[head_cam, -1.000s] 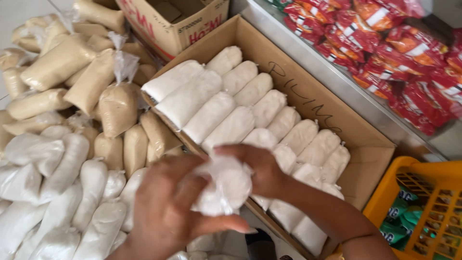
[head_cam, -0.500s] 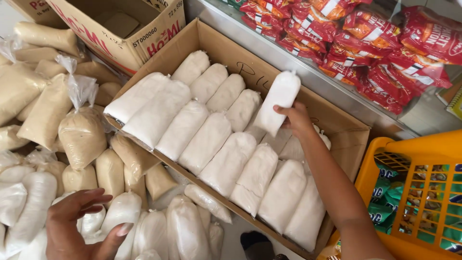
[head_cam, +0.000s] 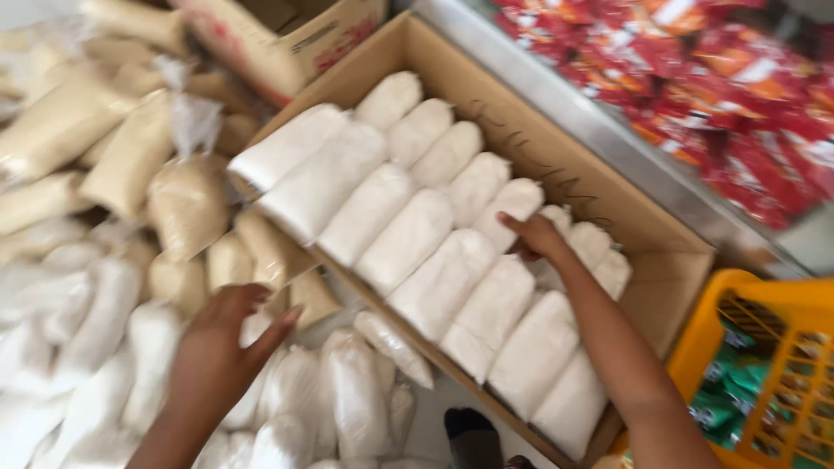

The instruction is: Organizing small plastic bags containing white powder (sugar) into a cardboard box.

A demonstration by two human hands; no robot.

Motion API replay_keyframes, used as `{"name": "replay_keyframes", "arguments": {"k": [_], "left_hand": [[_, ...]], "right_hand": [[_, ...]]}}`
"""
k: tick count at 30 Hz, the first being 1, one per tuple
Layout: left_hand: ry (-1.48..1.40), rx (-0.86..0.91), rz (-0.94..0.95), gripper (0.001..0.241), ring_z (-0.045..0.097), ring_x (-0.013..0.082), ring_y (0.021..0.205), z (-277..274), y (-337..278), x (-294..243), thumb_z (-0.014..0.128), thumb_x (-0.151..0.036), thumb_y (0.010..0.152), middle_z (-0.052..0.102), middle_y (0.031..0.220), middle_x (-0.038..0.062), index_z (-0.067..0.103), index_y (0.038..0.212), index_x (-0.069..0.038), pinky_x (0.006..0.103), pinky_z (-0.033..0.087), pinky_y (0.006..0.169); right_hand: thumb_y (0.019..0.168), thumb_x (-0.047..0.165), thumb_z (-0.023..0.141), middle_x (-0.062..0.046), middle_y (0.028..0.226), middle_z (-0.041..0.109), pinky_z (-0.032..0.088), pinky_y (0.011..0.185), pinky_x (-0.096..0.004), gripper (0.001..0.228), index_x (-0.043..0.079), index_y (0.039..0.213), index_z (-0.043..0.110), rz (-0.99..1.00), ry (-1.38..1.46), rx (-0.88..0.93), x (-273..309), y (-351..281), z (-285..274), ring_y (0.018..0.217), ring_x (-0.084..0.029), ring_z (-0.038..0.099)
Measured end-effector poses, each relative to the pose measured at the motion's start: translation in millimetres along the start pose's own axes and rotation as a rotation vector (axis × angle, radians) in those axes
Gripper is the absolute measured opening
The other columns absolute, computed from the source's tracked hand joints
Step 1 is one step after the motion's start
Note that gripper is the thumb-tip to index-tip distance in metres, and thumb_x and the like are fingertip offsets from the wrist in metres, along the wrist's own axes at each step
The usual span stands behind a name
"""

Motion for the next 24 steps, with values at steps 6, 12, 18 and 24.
{"name": "replay_keyframes", "arguments": {"k": [6,12,18,24], "left_hand": [[0.119,0.357,0.056,0.082,0.059,0.0345,0.118,162.6,-70.0,114.3,0.074,-0.068,0.071,0.063,0.123,0.016,0.062,0.122,-0.005,0.0592,0.036,0.097],[0.307,0.506,0.220,0.117,0.042,0.0366,0.139,206.3,-107.5,145.8,0.072,-0.086,0.057,0.053,0.134,0.021,0.054,0.136,-0.002,0.0825,0.001,0.113],[0.055,0.572,0.082,0.116,0.051,0.0442,0.115,158.7,-105.6,113.0,0.087,-0.064,0.052,0.056,0.125,0.022,0.049,0.143,-0.002,0.0581,0.051,0.090],[-0.021,0.553,0.236,0.074,0.061,0.0400,0.100,149.0,-119.5,113.3,0.079,-0.067,0.077,0.060,0.113,0.023,0.066,0.116,-0.006,0.0495,0.053,0.084]], "right_hand": [[0.083,0.073,0.072,-0.009,0.047,0.061,0.052,0.055,-0.037,0.078,0.002,0.052,0.066,-0.201,-0.205,-0.393,9.4,0.1,-37.7,0.045,-0.022,0.062],[0.100,0.031,0.077,-0.006,0.079,0.064,0.049,0.054,-0.029,0.033,0.000,0.107,0.068,-0.488,0.388,-0.366,72.7,-15.8,-53.5,0.064,-0.013,0.058],[0.102,0.026,0.071,-0.004,0.081,0.066,0.051,0.063,-0.026,0.026,0.000,0.105,0.068,-0.776,0.340,-0.302,152.8,-102.8,-12.4,0.068,-0.009,0.062],[0.090,0.024,0.073,-0.002,0.074,0.074,0.052,0.058,-0.026,0.020,0.005,0.098,0.074,-0.960,-0.007,-0.135,204.1,-197.1,67.1,0.064,-0.009,0.063]]}}
Point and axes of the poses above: each hand's wrist, its own y-axis towards the middle knuckle, its own z-axis out of the palm, x = y × z, the point moved 6 cm from there along y, towards the middle knuckle
